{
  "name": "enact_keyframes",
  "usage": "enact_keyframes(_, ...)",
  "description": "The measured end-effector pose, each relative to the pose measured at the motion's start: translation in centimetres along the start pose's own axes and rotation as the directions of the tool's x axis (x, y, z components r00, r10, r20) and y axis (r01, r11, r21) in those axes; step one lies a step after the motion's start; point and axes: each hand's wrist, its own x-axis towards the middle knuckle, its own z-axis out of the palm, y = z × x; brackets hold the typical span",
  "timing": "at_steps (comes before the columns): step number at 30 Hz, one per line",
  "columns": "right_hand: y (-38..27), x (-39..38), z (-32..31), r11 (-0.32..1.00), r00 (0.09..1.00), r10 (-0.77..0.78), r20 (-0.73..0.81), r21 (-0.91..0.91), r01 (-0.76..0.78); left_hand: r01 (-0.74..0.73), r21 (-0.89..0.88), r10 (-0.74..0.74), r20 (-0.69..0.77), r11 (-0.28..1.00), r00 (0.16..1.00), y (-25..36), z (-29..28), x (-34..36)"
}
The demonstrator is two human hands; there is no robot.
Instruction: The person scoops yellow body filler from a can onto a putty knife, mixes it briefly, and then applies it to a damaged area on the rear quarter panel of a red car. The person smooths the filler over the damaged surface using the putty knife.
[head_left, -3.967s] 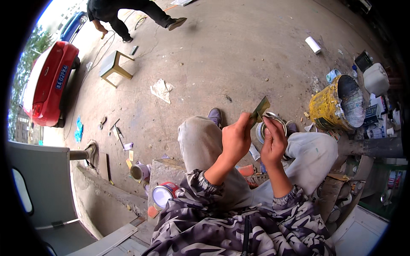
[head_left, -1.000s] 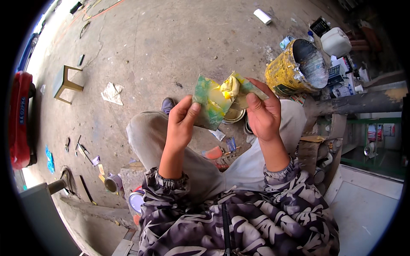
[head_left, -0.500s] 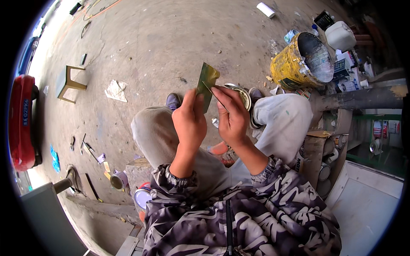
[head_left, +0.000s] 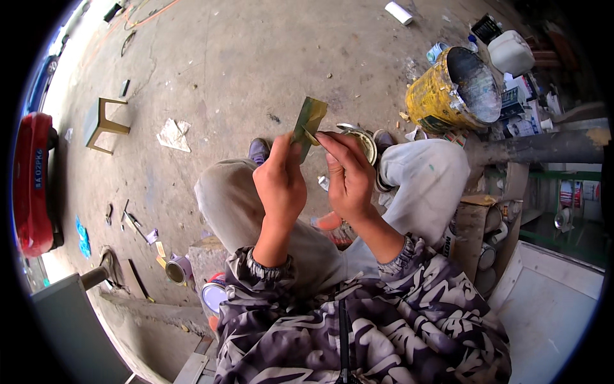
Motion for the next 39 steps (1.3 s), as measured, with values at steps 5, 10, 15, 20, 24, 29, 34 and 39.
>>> enact_keyframes(5,1.1,-1.2,-1.0,0.991,0.989,0.121,0.085,0.045,-0.125,0.013,-0.017,-0.013,-0.031,1.0,0.999,-0.7,-0.6,0.6)
enact_keyframes(10,-0.5,2.3,-2.5,0.999,0.999,-0.018,-0.047,0.041,0.02,-0.053,-0.005,0.054,0.047,0.999,0.997,-0.1,-0.3,0.1)
enact_keyframes(15,-0.6,0.4,-0.9,1.0,1.0,-0.019,0.008,0.016,0.019,-0.064,-0.008,0.064,0.022,0.998,0.998,-0.1,-0.6,0.2)
enact_keyframes(20,0.3,0.6,-2.8,0.999,1.0,0.026,0.012,0.028,-0.027,-0.027,-0.093,0.023,-0.052,0.995,0.998,-0.7,-0.9,0.2)
enact_keyframes(24,-1.3,2.5,-3.0,0.998,0.999,-0.025,-0.04,0.048,0.027,-0.122,-0.068,0.127,0.064,0.99,0.99,-0.5,-1.0,0.0)
enact_keyframes(29,-0.7,0.8,-1.2,0.999,1.0,-0.014,0.004,0.032,0.014,-0.055,-0.016,0.056,0.095,0.998,0.994,-0.7,-1.5,0.1)
enact_keyframes(34,1.3,1.1,-4.2,0.995,0.993,0.092,0.075,0.033,-0.094,0.061,-0.226,-0.051,0.052,0.972,0.997,-2.1,-1.3,0.3)
enact_keyframes(39,-1.2,5.4,-7.3,0.461,0.914,0.323,0.248,0.802,-0.38,0.328,-0.554,-0.134,0.361,0.765,0.923,-2.3,-2.2,0.2)
